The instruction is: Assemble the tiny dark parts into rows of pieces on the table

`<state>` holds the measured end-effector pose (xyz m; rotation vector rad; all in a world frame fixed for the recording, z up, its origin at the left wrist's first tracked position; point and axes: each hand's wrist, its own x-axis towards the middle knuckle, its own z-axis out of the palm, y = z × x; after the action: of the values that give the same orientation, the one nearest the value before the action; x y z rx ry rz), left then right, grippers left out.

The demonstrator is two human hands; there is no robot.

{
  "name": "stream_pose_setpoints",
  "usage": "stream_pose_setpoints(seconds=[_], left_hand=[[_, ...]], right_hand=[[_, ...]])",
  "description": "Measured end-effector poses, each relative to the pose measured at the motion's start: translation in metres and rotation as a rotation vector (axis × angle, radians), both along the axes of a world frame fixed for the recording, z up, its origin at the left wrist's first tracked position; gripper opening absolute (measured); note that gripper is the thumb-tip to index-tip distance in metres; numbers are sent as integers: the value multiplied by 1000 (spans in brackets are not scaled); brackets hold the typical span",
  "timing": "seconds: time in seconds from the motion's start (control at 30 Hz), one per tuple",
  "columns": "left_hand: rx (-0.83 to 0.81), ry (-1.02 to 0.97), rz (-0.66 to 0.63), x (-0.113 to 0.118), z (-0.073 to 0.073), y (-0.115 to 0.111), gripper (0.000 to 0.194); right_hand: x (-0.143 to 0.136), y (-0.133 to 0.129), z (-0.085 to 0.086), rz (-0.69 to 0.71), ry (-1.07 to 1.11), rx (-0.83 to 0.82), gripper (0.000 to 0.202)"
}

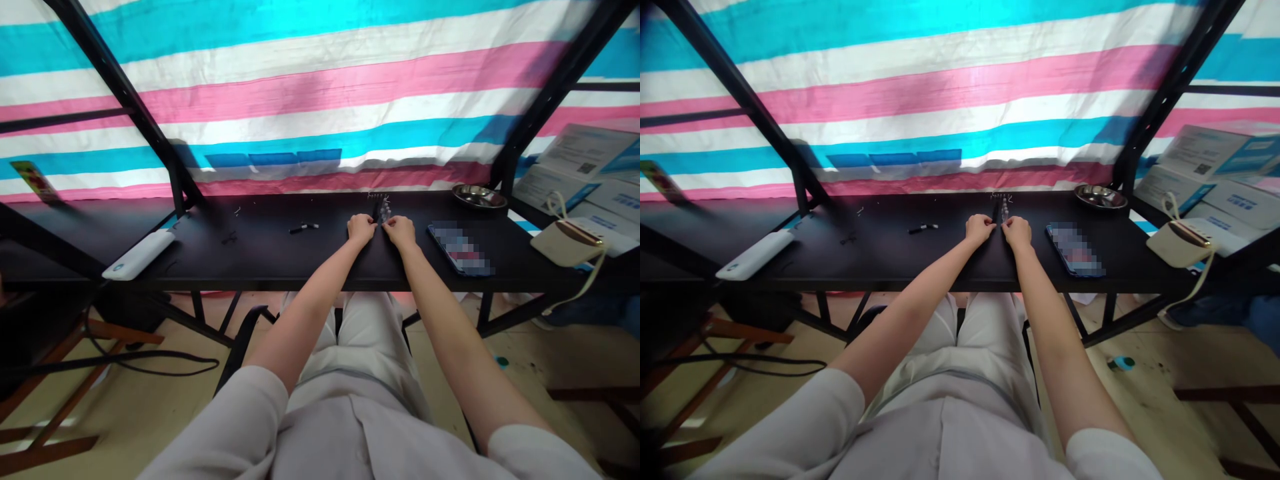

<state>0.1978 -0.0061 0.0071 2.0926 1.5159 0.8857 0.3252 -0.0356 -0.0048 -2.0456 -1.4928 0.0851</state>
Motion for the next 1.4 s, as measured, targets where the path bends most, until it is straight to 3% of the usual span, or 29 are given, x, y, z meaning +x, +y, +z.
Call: stream_pose_setpoints(seconds=[0.4,0.67,0.77,0.9,1.07,1.23,1.4], left_hand=[[32,7,67,3,-1,2,9],[-20,74,67,-4,4,-2,22],[36,43,29,-20,7,-5,23],[167,-27,29,-59,18,-10,17],[327,-96,180,-120,30,-13,5],[360,-60,345,-165,19,-19,14],[310,-108,527,-178,12,-22,20]], right_hand=[[1,4,-2,-26,20,10,22],[-2,0,-1,-19,-45,-19,25],[-4,-3,-1,-25,-62,-21,24],[-8,-8,-2,-58,-95,-19,23],[-16,-17,3,-48,-138,-21,27],[-27,-24,8,66,-195,28,39],[-33,-26,6,269,-289,29,40]])
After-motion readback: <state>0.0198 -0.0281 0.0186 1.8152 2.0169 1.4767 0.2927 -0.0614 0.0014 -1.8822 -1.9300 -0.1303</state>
